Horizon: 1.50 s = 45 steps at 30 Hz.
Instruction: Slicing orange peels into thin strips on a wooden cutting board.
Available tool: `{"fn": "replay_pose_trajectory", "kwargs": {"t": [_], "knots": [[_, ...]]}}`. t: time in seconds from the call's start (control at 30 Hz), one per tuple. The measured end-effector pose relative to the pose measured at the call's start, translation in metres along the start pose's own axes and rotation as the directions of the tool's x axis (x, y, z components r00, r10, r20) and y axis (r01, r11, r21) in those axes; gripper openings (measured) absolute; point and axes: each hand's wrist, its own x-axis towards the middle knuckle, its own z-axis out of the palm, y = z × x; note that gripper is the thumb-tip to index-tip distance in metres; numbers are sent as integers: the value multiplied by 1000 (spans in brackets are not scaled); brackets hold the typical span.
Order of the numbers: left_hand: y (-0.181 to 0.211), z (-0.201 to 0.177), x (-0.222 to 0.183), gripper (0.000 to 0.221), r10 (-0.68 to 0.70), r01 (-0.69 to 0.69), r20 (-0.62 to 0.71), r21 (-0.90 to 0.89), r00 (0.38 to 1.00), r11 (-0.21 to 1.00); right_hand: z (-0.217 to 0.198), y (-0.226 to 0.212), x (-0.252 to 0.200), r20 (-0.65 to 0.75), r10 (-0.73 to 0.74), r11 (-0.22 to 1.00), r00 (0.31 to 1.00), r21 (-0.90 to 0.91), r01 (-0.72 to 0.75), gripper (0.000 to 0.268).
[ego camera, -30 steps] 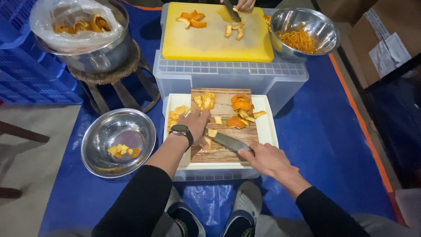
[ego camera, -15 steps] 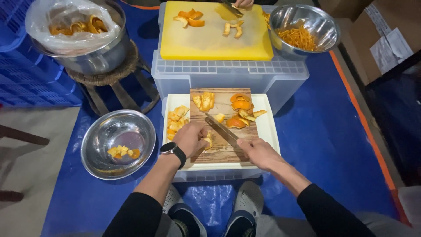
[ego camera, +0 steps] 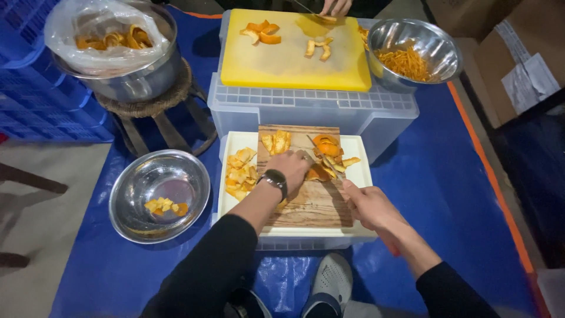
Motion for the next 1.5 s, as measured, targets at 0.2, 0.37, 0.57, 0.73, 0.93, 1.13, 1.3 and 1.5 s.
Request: {"fn": "replay_pose_trajectory", "kwargs": {"t": [0.2,0.37,0.57,0.73,0.93,1.13,1.3,1.5], "knots": [[-10,29,30,34,188,-193,42,204,981,960,4,-8,-11,12,-1,999,1000,40,0,62],[-18,47,37,34,222,-228,52,234,974,945,5,4,-2,28,1,997,1000,81,-3,60],[-28,12,-6,21,196,-202,52,299,979,932,13,21,14,48,11,997,999,81,-14,57],[-57,-20,-30,22,51,-70,102,198,993,978,18,19,14,58,19,997,998,78,-24,52],[-115,-10,-39,21,-337,338,48,-12,940,941,23,-7,-12,110,41,997,993,68,-48,56],[-56,-27,-54,23,-363,365,47,-193,930,911,40,6,3,148,7,1000,989,28,-11,55],[-39,31,-7,15,-159,157,-15,-104,987,982,36,-9,-6,95,25,999,995,44,-29,57],[-45,17,-2,26,-200,195,54,82,978,977,34,-2,0,117,1,1000,993,-1,-1,65]]}}
